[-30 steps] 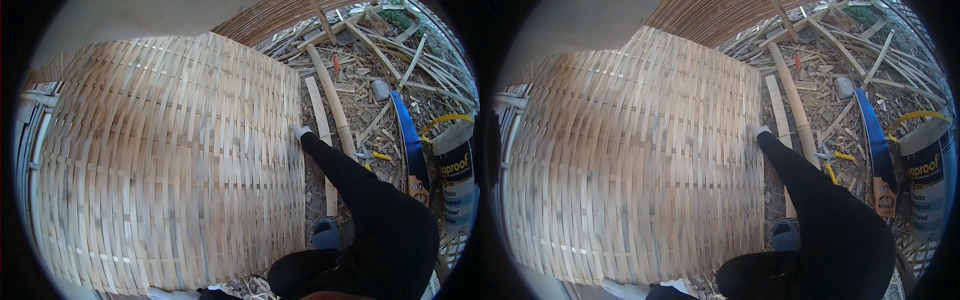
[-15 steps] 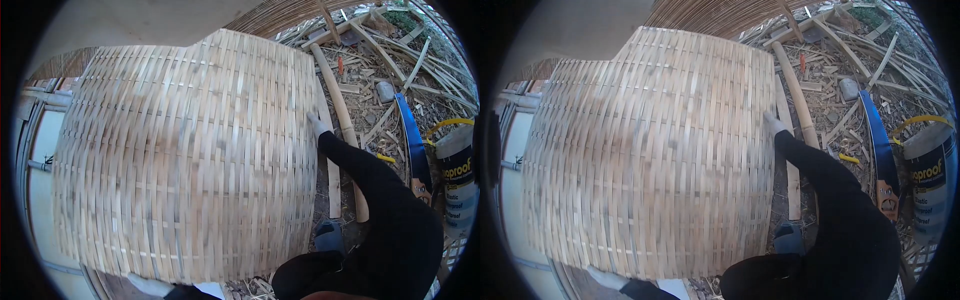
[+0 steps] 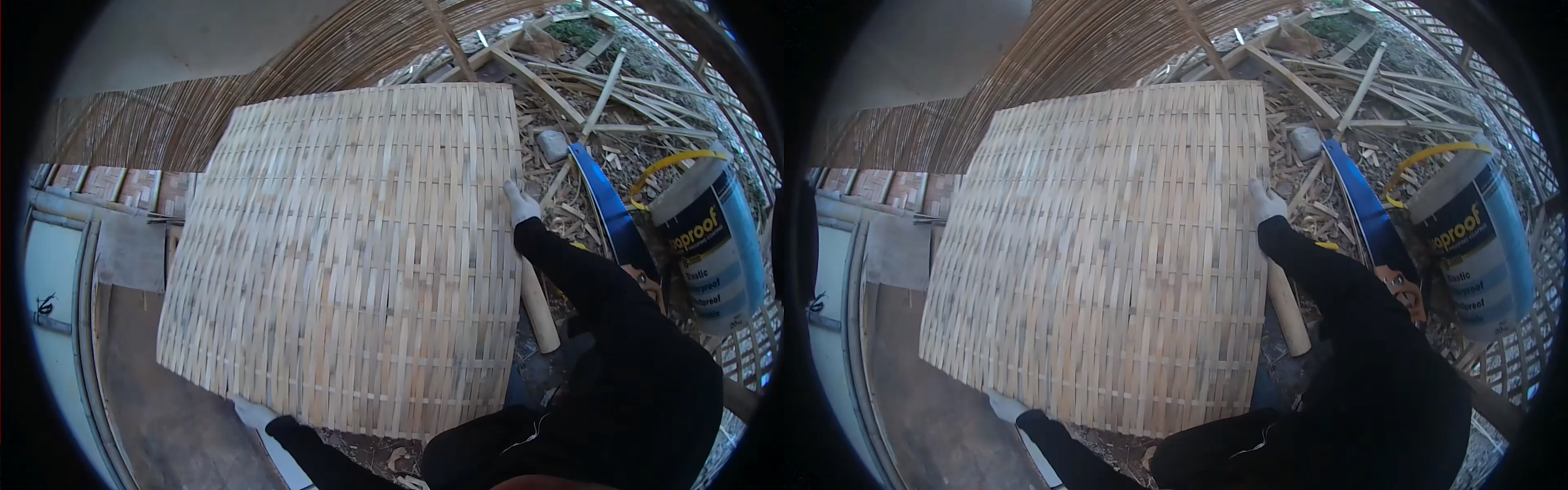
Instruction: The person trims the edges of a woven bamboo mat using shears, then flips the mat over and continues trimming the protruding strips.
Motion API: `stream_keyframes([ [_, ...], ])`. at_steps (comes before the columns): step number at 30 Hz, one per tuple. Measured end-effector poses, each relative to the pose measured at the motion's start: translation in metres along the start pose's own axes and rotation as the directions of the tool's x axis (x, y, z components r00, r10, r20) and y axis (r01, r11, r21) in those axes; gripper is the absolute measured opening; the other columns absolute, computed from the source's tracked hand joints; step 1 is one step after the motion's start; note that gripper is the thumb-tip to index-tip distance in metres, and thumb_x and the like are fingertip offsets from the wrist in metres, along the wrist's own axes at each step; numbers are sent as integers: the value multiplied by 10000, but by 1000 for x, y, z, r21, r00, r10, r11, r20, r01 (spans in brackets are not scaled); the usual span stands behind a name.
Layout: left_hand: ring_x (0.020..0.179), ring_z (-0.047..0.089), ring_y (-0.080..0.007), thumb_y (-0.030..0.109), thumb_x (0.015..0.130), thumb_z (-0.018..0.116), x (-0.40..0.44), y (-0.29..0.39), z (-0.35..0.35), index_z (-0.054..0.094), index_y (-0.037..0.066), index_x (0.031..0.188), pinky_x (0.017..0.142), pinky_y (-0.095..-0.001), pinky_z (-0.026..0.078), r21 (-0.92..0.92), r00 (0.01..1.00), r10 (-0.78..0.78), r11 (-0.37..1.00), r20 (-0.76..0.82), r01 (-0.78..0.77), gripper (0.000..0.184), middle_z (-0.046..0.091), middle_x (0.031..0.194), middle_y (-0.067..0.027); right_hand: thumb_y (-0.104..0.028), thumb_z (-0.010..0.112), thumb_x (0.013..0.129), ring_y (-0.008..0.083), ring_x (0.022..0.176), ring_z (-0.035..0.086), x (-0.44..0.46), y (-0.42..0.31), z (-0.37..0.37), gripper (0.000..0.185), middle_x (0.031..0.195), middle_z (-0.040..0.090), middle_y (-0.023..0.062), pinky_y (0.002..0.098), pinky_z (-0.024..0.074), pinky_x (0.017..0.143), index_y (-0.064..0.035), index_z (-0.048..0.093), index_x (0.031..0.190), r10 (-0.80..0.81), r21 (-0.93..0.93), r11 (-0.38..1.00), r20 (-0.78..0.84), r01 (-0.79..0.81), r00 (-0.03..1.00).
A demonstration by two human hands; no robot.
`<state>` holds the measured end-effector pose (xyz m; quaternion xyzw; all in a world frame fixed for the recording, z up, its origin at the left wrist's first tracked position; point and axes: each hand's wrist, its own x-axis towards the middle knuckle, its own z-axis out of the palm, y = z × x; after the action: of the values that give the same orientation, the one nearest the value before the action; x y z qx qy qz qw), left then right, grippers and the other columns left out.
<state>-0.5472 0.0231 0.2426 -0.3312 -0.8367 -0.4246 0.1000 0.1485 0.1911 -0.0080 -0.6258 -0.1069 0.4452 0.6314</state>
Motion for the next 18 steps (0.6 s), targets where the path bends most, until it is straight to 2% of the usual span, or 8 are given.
stream_keyframes([
  [3,1146,605,-385,389,1077,444,25,-25,46,604,-106,1306,1044,-409,444,171,994,76,981,76,-88,568,633,1308,-280,-534,703,913,187,1037,643,6,16,-20,703,1159,700,134,313,484,911,84,658,1245,-30,-141,990,-89,17,996],
  [6,1218,590,-401,408,1076,412,11,-6,90,597,-90,1334,1087,-406,418,186,892,441,889,-96,-419,591,619,1354,-264,-522,691,920,197,1034,655,-1,11,-35,678,1135,713,145,314,485,914,72,667,1246,-79,-230,972,-179,37,981],
  [9,1286,555,-403,447,1073,384,45,-74,143,572,-86,1364,1110,-414,398,380,989,53,919,135,-101,636,573,1405,-287,-515,681,934,215,1081,652,-6,16,-48,676,1197,701,152,323,482,941,61,651,1285,-51,-234,972,-202,3,978],
  [11,1279,544,-395,518,1051,402,39,-39,144,529,-85,1404,1103,-424,404,273,912,-181,959,369,80,710,550,1426,-290,-516,677,944,231,1130,644,-7,13,-55,687,1268,684,156,332,477,967,55,632,1323,-9,-222,974,-196,-36,981],
  [14,1179,598,-374,525,1038,462,24,-18,138,545,-64,1399,1044,-440,453,-48,887,-272,949,374,312,696,628,1343,-209,-550,631,962,233,1112,653,-23,-1,-52,715,1292,672,160,320,475,976,49,612,1350,-68,-287,958,-217,3,974],
  [16,1212,586,-338,475,1022,527,54,-59,144,571,-38,1377,1020,-449,477,-179,510,-276,717,815,673,626,593,1390,-174,-544,613,973,215,1089,648,-30,1,-55,715,1271,673,143,313,477,958,52,592,1367,-53,-280,960,-190,-2,980],
  [17,1269,554,-343,442,1011,544,61,-72,154,533,-55,1403,1071,-435,441,-157,514,-242,772,823,616,634,586,1403,-202,-533,604,981,195,1072,641,-31,6,-55,700,1242,679,127,309,480,937,52,588,1365,-40,-246,969,-172,-4,984],
  [18,1309,530,-356,413,1001,558,60,-77,152,485,-69,1436,1112,-418,399,134,770,-87,991,632,2,653,566,1425,-231,-521,594,990,175,1055,635,-32,9,-51,685,1213,684,110,305,483,917,53,584,1364,-27,-210,978,-146,-4,989],
])
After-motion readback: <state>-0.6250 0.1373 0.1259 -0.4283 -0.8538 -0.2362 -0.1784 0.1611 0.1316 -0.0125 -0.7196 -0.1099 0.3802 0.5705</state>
